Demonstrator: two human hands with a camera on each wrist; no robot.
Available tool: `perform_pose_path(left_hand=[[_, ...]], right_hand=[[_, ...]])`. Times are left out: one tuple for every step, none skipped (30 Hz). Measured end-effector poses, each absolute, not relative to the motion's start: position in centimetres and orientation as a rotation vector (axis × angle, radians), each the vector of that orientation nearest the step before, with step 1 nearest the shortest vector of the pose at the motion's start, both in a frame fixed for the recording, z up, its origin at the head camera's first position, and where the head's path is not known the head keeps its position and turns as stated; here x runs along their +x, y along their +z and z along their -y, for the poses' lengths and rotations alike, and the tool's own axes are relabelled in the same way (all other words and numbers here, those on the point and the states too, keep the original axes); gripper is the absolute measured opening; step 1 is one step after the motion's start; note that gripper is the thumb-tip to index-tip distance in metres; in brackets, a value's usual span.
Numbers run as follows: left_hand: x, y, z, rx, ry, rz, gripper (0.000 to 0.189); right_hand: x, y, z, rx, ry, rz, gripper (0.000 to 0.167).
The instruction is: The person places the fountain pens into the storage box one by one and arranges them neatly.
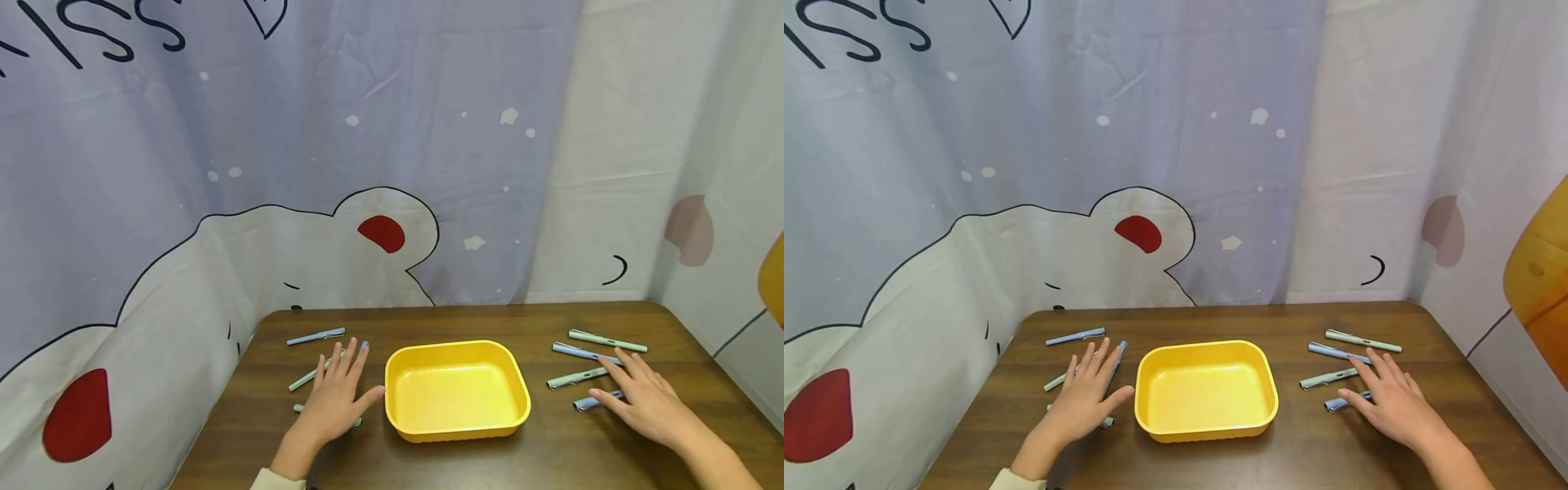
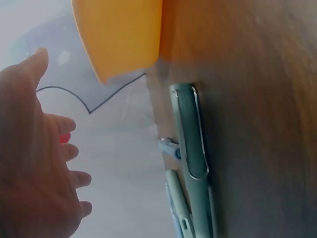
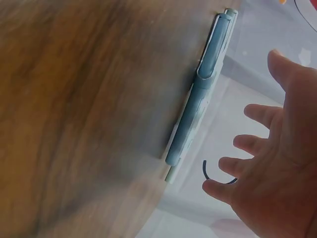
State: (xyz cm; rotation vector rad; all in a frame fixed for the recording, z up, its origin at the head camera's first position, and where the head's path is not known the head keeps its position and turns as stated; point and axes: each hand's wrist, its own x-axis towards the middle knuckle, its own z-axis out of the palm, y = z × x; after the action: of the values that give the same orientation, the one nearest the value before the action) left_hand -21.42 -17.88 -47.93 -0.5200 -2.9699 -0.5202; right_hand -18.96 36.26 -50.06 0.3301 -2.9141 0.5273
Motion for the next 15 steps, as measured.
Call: perform_pose_path(left_hand=[[-21.4,-47.8,17.7,-0.525,-0.520,2.967,0.081],[-21.3,-47.8,17.6,-0.529,-0.515,2.963,0.081],[-21.2,-47.7,17.5,-0.532,-0.510,2.961,0.082],[-21.2,-47.6,17.4,-0.536,-0.510,2.959,0.082],[-21.1,-47.5,17.2,-0.542,-0.507,2.957,0.082],[-21.1,-47.5,17.1,-0.546,-0.502,2.954,0.082],[-21.0,-47.4,17.0,-0.551,-0.496,2.952,0.082],[-21.0,-47.4,16.9,-0.557,-0.489,2.948,0.083],[-21.0,-47.4,16.7,-0.564,-0.483,2.952,0.083],[-21.0,-47.4,16.6,-0.570,-0.478,2.952,0.084],[-20.9,-47.4,16.5,-0.577,-0.478,2.950,0.084],[-20.9,-47.5,16.4,-0.582,-0.476,2.951,0.084],[-20.9,-47.5,16.2,-0.589,-0.473,2.954,0.085],[-20.9,-47.5,16.1,-0.593,-0.470,2.955,0.085],[-20.8,-47.5,16.0,-0.599,-0.473,2.958,0.085]], right_hand=[[-19.0,-50.1,-36.4,0.336,0.523,2.912,0.072],[-18.9,-50.2,-36.5,0.341,0.524,2.912,0.073],[-18.9,-50.3,-36.6,0.343,0.524,2.912,0.073],[-18.8,-50.4,-36.7,0.343,0.517,2.912,0.073],[-18.8,-50.4,-36.8,0.346,0.508,2.906,0.073],[-18.8,-50.5,-36.9,0.348,0.503,2.906,0.073],[-18.8,-50.5,-36.9,0.350,0.497,2.909,0.073],[-18.7,-50.6,-37.0,0.350,0.492,2.911,0.074],[-18.7,-50.6,-37.1,0.350,0.482,2.916,0.074],[-18.7,-50.6,-37.2,0.352,0.474,2.918,0.074],[-18.7,-50.7,-37.3,0.358,0.465,2.922,0.073],[-18.7,-50.7,-37.3,0.364,0.457,2.928,0.073],[-18.7,-50.7,-37.4,0.371,0.447,2.928,0.073],[-18.7,-50.8,-37.4,0.379,0.438,2.931,0.073],[-18.8,-50.9,-37.5,0.386,0.428,2.931,0.072]])
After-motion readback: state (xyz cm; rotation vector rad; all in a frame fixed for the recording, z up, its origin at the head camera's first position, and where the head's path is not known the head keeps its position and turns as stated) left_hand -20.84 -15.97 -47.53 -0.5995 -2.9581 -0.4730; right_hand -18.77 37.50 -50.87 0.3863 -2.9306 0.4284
